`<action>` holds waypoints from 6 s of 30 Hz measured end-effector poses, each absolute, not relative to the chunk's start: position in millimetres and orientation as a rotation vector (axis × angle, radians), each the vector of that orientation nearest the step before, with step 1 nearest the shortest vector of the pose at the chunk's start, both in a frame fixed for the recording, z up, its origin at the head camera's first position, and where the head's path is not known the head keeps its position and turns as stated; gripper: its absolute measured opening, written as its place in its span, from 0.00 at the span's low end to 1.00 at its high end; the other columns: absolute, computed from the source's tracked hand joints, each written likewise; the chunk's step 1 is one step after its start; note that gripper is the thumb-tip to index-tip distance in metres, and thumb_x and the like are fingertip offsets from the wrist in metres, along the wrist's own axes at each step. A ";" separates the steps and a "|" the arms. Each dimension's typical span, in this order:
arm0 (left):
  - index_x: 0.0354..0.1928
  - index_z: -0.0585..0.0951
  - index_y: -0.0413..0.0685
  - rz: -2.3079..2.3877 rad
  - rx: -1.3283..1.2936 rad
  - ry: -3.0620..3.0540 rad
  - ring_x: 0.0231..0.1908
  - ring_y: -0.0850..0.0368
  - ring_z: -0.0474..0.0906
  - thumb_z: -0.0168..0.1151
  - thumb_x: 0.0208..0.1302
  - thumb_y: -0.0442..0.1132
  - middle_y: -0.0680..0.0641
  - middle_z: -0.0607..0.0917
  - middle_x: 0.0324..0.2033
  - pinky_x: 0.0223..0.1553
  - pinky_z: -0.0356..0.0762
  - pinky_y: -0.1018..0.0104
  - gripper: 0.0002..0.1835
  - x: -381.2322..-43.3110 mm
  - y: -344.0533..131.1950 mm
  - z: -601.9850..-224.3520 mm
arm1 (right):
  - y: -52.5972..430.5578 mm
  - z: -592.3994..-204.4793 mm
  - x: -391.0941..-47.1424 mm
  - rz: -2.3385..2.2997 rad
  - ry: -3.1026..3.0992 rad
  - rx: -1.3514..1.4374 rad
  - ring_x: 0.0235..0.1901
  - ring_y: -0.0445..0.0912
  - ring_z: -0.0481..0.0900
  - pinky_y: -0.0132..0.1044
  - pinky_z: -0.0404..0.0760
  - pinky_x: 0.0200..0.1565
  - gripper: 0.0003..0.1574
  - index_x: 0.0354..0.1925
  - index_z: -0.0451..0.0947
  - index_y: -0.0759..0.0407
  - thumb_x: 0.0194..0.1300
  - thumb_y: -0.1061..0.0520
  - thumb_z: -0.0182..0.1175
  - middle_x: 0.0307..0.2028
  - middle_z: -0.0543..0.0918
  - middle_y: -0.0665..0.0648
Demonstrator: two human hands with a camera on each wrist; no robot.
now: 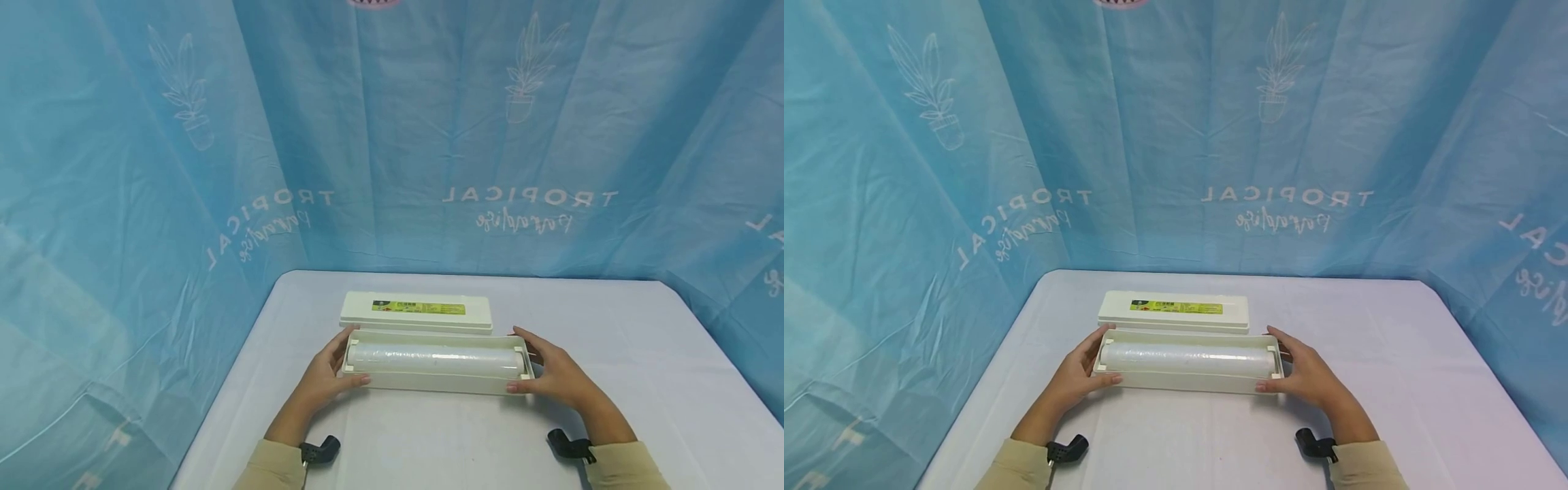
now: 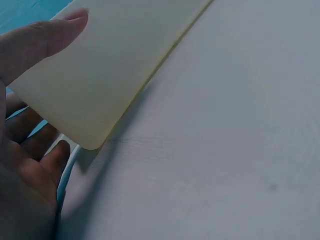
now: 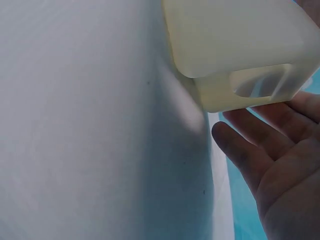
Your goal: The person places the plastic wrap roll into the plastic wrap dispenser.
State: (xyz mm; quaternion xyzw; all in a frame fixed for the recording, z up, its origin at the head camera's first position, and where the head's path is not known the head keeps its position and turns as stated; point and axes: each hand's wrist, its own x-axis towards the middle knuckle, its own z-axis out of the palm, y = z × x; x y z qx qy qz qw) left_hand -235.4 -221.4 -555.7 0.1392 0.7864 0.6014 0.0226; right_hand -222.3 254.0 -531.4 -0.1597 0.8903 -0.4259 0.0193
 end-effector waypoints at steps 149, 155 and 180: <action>0.52 0.91 0.48 1.977 0.641 2.804 0.67 0.42 0.75 0.93 0.36 0.41 0.54 0.82 0.64 0.67 0.72 0.67 0.34 -276.6 -225.7 -498.8 | 257.5 -542.7 -220.8 -1.493 2.723 -0.599 0.65 0.65 0.76 0.72 0.71 0.64 0.67 0.81 0.60 0.55 0.52 0.46 0.85 0.70 0.75 0.61; 0.51 0.91 0.45 2.004 0.683 2.783 0.67 0.37 0.75 0.93 0.36 0.37 0.51 0.82 0.65 0.67 0.73 0.67 0.33 -274.5 -226.2 -498.2 | 257.7 -542.7 -220.3 -1.487 2.722 -0.611 0.66 0.66 0.75 0.71 0.72 0.65 0.67 0.81 0.60 0.56 0.53 0.47 0.85 0.71 0.73 0.61; 0.51 0.89 0.38 1.995 0.557 2.774 0.67 0.44 0.75 0.91 0.37 0.30 0.44 0.81 0.65 0.68 0.68 0.72 0.32 -239.1 -219.3 -484.5 | 256.6 -543.6 -219.4 -1.454 2.745 -0.603 0.64 0.64 0.77 0.72 0.73 0.63 0.70 0.83 0.57 0.55 0.53 0.44 0.85 0.70 0.74 0.61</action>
